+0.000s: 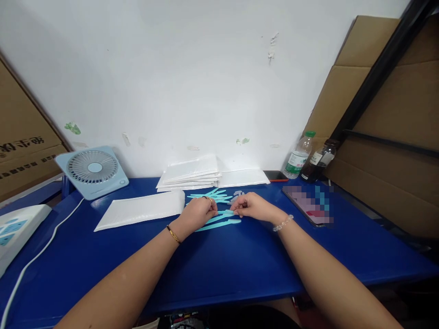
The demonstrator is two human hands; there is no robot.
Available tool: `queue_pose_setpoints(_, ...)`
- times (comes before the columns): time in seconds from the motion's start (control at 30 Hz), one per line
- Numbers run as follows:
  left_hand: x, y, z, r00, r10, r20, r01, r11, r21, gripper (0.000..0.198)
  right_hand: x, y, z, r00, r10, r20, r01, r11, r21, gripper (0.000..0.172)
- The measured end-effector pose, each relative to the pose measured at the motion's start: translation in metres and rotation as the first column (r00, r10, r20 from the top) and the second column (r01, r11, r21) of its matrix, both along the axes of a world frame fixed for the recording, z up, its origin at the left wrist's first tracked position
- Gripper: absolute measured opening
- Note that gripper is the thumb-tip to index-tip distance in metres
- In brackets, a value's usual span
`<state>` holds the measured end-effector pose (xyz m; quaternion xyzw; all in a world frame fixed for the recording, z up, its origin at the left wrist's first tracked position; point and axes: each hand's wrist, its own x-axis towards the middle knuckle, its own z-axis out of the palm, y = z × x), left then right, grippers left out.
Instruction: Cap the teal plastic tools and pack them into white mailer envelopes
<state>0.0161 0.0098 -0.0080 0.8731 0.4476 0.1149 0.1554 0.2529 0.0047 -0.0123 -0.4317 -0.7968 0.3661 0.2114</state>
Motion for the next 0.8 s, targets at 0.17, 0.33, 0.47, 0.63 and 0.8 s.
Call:
queue_pose_setpoints(0.17, -0.004, 0.002, -0.001, 1.000, -0.012, 0.024, 0.013, 1.000, -0.003, 0.026, 0.009, 0.006, -0.003, 0.999, -0.020, 0.043, 0.018, 0.998, 0.054, 0.021)
queue_pose_setpoints(0.33, -0.015, 0.017, -0.009, 0.991, 0.137, -0.002, -0.133, 0.964, 0.229, 0.021, 0.010, 0.019, -0.018, 0.973, -0.216, 0.086, 0.181, 0.935, 0.305, 0.016)
queue_pose_setpoints(0.47, -0.018, 0.024, -0.014, 0.989, 0.146, -0.037, -0.134, 0.966, 0.223, 0.015, 0.005, 0.021, -0.021, 0.971, -0.194, 0.143, 0.140, 0.937, 0.320, 0.008)
queue_pose_setpoints(0.63, -0.017, 0.023, -0.014, 0.991, 0.135, -0.020, -0.129, 0.975, 0.183, 0.013, 0.004, 0.016, -0.016, 0.968, -0.192, 0.160, 0.149, 0.958, 0.247, 0.004)
queue_pose_setpoints(0.8, -0.017, 0.021, -0.009, 0.990, 0.136, 0.022, -0.138, 0.968, 0.210, 0.012, 0.005, 0.013, -0.014, 0.972, -0.179, 0.155, 0.147, 0.969, 0.197, 0.003)
